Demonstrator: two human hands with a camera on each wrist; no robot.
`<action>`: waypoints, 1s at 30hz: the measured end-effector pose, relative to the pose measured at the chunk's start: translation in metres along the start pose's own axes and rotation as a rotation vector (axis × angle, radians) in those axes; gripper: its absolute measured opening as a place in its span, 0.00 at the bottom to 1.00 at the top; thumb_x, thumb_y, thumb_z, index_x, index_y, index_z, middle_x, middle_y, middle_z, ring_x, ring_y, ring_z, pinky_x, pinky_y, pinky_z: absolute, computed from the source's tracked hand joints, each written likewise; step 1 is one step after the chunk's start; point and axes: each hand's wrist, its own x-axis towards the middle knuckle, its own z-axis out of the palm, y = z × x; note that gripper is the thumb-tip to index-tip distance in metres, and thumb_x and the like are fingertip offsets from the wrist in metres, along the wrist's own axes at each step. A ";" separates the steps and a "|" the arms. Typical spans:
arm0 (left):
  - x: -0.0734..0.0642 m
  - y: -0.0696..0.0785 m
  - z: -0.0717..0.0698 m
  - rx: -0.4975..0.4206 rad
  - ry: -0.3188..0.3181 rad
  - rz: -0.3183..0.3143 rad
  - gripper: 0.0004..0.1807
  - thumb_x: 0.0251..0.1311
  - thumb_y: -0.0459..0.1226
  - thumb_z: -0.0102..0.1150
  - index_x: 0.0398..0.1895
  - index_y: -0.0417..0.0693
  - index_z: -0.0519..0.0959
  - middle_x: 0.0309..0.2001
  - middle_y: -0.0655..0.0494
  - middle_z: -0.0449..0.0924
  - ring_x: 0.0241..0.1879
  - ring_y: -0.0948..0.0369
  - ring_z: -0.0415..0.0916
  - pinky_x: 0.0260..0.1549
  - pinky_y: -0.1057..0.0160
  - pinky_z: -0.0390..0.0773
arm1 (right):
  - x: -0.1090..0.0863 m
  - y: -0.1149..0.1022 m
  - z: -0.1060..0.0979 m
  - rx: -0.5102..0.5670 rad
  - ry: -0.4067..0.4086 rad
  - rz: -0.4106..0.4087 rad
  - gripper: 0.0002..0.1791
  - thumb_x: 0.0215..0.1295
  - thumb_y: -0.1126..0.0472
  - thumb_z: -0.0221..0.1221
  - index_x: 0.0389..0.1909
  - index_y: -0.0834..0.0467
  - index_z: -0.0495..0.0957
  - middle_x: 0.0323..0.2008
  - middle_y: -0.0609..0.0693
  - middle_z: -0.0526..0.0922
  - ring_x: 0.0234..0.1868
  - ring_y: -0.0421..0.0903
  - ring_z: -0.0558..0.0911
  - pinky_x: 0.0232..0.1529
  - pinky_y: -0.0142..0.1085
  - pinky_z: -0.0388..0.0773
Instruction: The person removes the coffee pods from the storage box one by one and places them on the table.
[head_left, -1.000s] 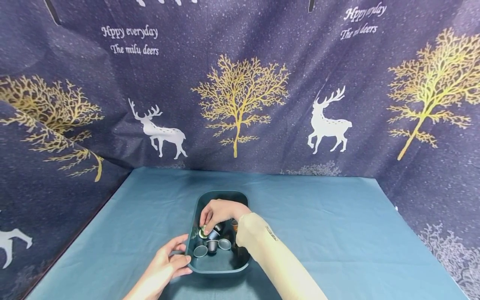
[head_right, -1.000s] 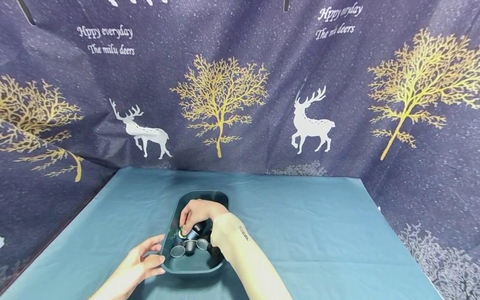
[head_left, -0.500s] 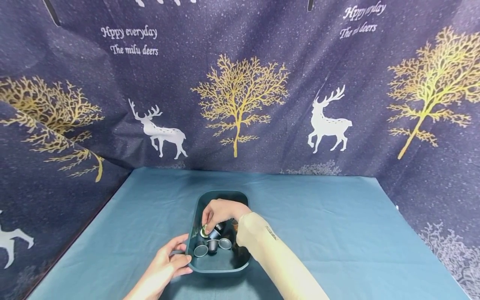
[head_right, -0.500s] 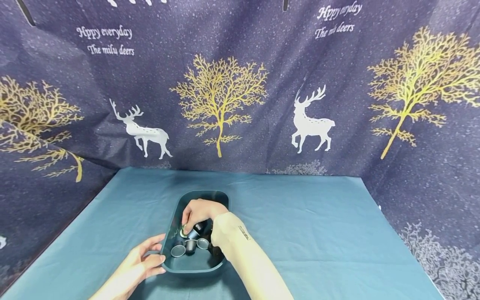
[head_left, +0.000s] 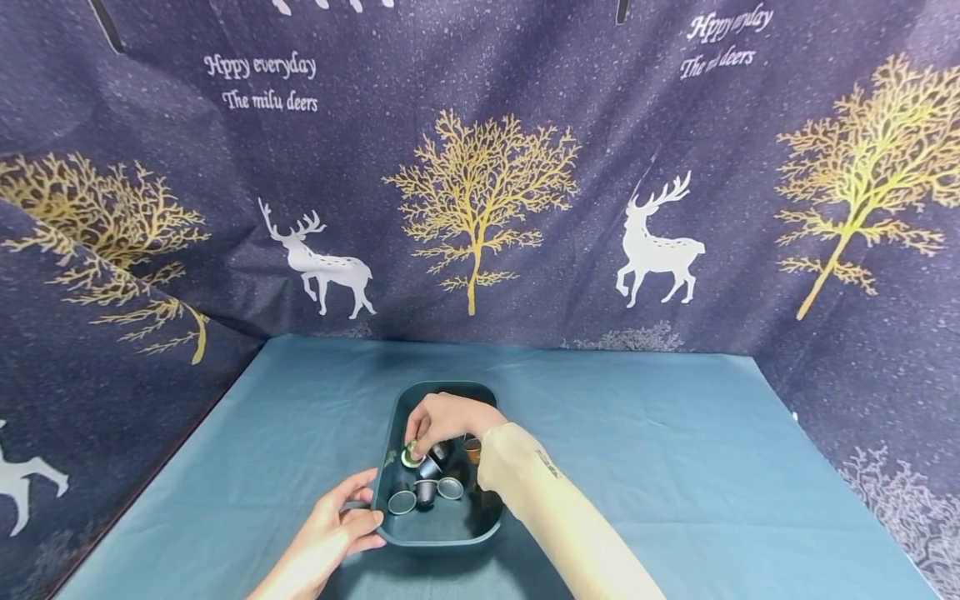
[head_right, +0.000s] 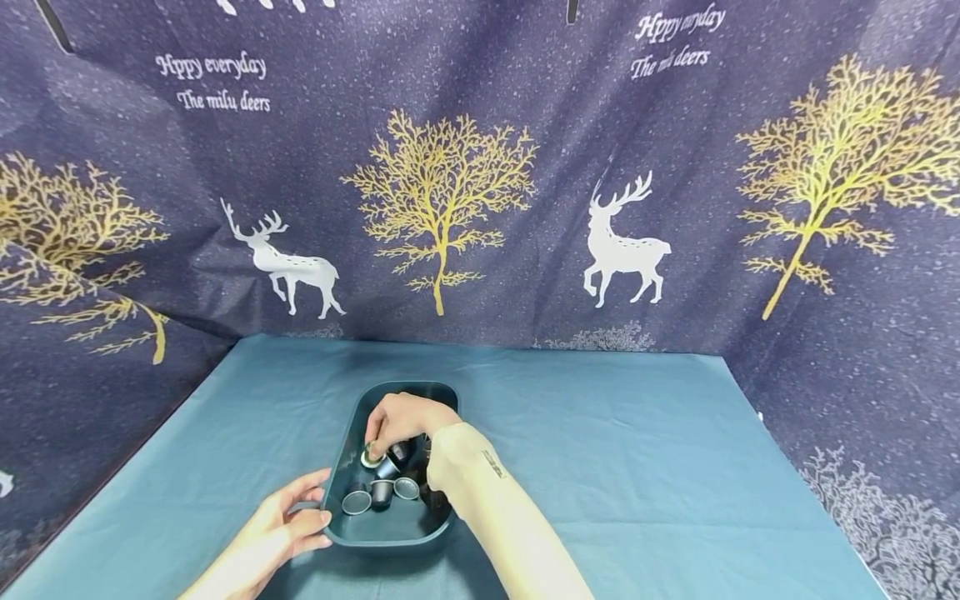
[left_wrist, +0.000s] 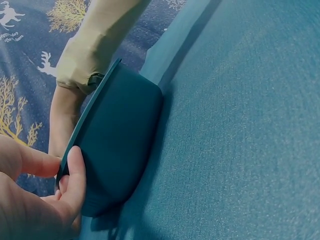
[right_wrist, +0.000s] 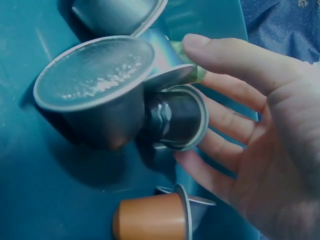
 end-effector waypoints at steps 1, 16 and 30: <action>0.000 0.000 0.000 0.001 -0.002 0.004 0.36 0.63 0.27 0.54 0.74 0.31 0.53 0.48 0.47 0.59 0.39 0.59 0.73 0.40 0.59 0.84 | 0.000 0.000 -0.001 -0.001 0.003 -0.007 0.06 0.55 0.59 0.71 0.35 0.50 0.88 0.30 0.39 0.87 0.33 0.33 0.83 0.36 0.26 0.78; 0.000 -0.002 -0.002 0.000 -0.028 0.008 0.37 0.63 0.28 0.54 0.74 0.31 0.52 0.49 0.46 0.58 0.40 0.57 0.73 0.41 0.59 0.84 | -0.009 -0.007 -0.018 -0.051 0.037 -0.080 0.09 0.58 0.57 0.69 0.41 0.46 0.87 0.33 0.39 0.87 0.35 0.33 0.83 0.37 0.28 0.79; 0.002 -0.003 -0.003 0.003 -0.051 0.016 0.38 0.63 0.28 0.53 0.75 0.31 0.50 0.49 0.45 0.55 0.39 0.57 0.72 0.41 0.59 0.84 | -0.034 -0.022 -0.030 0.033 0.077 -0.116 0.09 0.57 0.58 0.69 0.40 0.48 0.85 0.32 0.41 0.88 0.34 0.34 0.86 0.39 0.28 0.80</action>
